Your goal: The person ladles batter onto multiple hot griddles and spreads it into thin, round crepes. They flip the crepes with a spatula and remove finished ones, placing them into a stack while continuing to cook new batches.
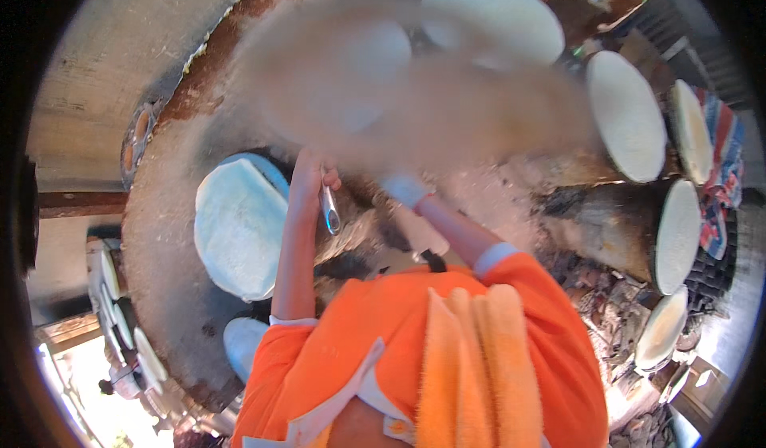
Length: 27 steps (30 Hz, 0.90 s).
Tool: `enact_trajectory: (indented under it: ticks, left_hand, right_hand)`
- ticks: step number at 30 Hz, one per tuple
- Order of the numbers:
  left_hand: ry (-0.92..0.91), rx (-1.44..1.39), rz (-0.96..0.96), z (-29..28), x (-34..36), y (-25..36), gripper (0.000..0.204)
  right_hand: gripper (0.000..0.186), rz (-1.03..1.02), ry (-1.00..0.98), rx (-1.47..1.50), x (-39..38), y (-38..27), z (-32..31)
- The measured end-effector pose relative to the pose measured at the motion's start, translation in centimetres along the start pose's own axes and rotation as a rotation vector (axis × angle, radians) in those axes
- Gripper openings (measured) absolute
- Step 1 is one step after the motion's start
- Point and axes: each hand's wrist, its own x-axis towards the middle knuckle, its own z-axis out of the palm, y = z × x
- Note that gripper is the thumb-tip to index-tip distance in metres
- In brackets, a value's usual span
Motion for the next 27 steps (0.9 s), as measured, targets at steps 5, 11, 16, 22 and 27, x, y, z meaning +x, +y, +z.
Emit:
enact_trajectory:
  ticks: [5, 11, 16, 22, 27]
  left_hand:
    - [-0.587, -1.175, -0.282, -4.8, 0.3, 2.6, 0.021]
    - [-0.584, -0.773, -0.096, -2.8, 0.5, 1.6, 0.022]
    - [-0.809, -0.790, 0.044, -3.2, -3.5, 0.2, 0.021]
    - [-0.298, -0.748, 0.131, -2.6, -12.4, -3.9, 0.015]
    - [-0.155, -1.013, 0.359, -7.1, -26.9, -10.2, 0.023]
  right_hand:
    - [0.039, 0.169, -0.123, 0.167, 1.3, -7.6, -4.1]
    - [0.029, -0.073, -0.219, -0.381, 0.8, 3.4, -4.4]
    - [0.028, -0.153, -0.246, 0.412, -2.0, 0.4, -6.3]
    - [0.040, -0.173, -0.195, -0.012, -2.7, -5.8, -4.6]
    - [0.034, -0.266, -0.569, -0.187, -2.8, -8.8, 1.9]
